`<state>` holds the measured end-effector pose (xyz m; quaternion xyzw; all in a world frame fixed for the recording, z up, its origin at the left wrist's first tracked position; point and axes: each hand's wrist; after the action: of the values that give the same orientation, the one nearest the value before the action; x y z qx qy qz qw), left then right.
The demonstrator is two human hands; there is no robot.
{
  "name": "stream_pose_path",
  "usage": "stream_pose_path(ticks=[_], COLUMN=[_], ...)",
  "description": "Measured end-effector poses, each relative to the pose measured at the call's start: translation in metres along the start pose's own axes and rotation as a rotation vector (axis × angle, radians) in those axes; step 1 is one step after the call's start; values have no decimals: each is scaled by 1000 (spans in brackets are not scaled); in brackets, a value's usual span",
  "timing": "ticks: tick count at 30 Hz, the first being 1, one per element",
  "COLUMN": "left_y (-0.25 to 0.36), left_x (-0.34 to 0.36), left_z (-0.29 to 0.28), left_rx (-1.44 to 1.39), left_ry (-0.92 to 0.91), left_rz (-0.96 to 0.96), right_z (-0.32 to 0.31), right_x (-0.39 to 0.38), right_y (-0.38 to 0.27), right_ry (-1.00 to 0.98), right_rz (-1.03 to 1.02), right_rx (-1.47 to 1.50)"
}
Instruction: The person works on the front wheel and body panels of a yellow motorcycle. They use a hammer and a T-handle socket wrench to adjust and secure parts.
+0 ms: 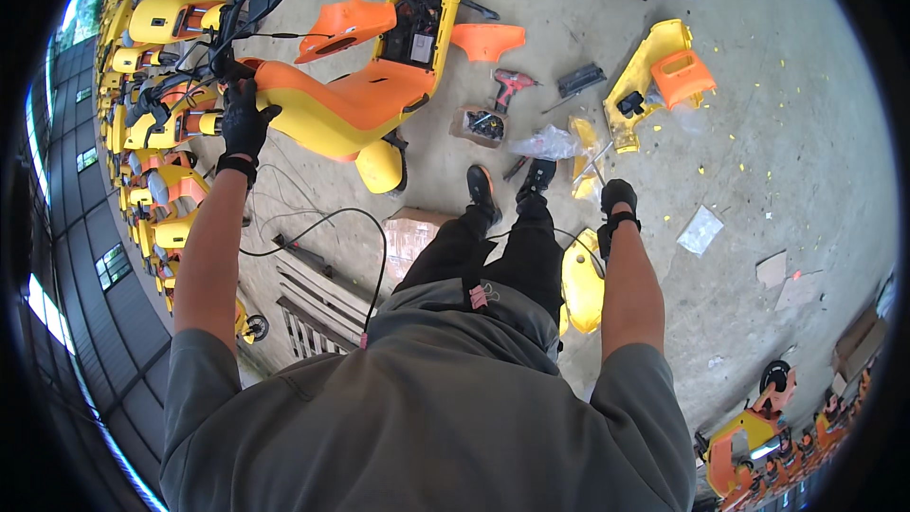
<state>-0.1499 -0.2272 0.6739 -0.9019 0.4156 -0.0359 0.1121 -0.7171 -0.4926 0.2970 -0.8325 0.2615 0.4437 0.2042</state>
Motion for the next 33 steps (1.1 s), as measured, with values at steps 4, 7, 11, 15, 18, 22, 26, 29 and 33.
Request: stream_pose_path(ticks=[4, 7, 11, 15, 18, 22, 26, 29, 33], left_y=[3, -3, -9, -21, -11, -8, -1, -9, -14], left_x=[-1, -2, -8, -10, -12, -16, -19, -20, -18], left_z=[-4, 0, 6, 13, 10, 11, 12, 19, 25], left_rx=[11, 17, 41, 13, -25, -68, -123, -68, -21], left_ry=[-52, -16, 19, 93, 152, 204, 225, 265, 316], left_rz=[-33, 10, 12, 81, 156, 181, 179, 232, 312], right_z=[-3, -4, -10, 13, 26, 6, -17, -9, -6], right_x=[-4, 0, 11, 39, 56, 68, 75, 86, 86], right_y=[-7, -13, -26, -25, -25, -43, -64, -79, -106], right_ry=[96, 163, 200, 325, 398, 325, 322, 361, 431], right_rz=[89, 109, 134, 201, 218, 424, 468, 488, 552], right_rx=[73, 66, 166, 408, 589, 955, 1162, 1244, 1230])
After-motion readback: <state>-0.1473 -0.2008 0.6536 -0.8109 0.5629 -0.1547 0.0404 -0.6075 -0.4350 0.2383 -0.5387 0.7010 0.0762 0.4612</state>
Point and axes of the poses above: each hand's wrist, its own x-axis towards the middle knuckle, its own z-axis out of the palm, y = z × x, and after that the axes turned 1 degree about y, right-handed
